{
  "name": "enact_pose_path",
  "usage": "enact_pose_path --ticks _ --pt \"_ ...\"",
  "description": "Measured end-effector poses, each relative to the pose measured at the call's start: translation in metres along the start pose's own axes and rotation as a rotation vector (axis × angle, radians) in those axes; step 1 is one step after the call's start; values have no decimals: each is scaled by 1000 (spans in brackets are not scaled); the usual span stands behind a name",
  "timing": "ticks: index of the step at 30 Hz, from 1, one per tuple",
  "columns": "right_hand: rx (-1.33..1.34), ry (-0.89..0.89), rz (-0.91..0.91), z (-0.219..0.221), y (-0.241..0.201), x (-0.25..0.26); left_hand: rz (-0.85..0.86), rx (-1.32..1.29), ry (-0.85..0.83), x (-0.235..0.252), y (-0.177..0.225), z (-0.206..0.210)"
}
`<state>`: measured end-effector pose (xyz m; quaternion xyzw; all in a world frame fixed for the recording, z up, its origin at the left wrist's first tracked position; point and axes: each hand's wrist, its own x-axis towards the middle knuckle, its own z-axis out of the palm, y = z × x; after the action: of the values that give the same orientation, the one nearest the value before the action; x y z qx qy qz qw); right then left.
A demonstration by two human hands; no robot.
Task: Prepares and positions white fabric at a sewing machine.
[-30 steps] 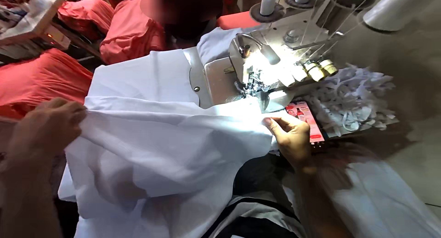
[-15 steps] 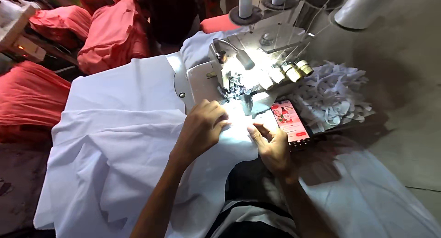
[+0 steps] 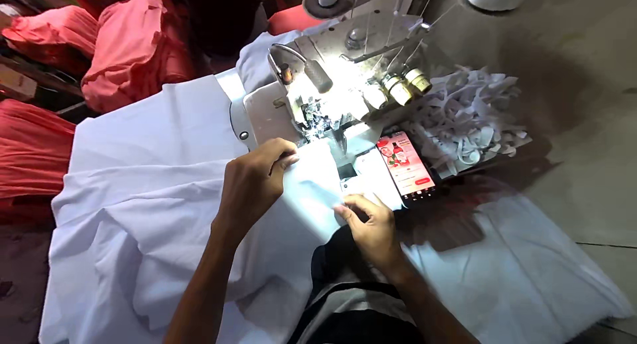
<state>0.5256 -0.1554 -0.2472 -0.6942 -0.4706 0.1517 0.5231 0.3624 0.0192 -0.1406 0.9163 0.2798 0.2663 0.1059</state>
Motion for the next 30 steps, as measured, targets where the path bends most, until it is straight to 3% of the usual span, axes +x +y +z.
enact_pose_path --ticks 11,17,30 --pt "131 -177 86 -21 11 18 -32 -50 4 2 0 2" --pt "-30 -318 125 -28 10 22 -40 -43 -4 -1 3 7" --pt "56 -285 127 -29 16 26 -36 -4 18 -6 5 7"
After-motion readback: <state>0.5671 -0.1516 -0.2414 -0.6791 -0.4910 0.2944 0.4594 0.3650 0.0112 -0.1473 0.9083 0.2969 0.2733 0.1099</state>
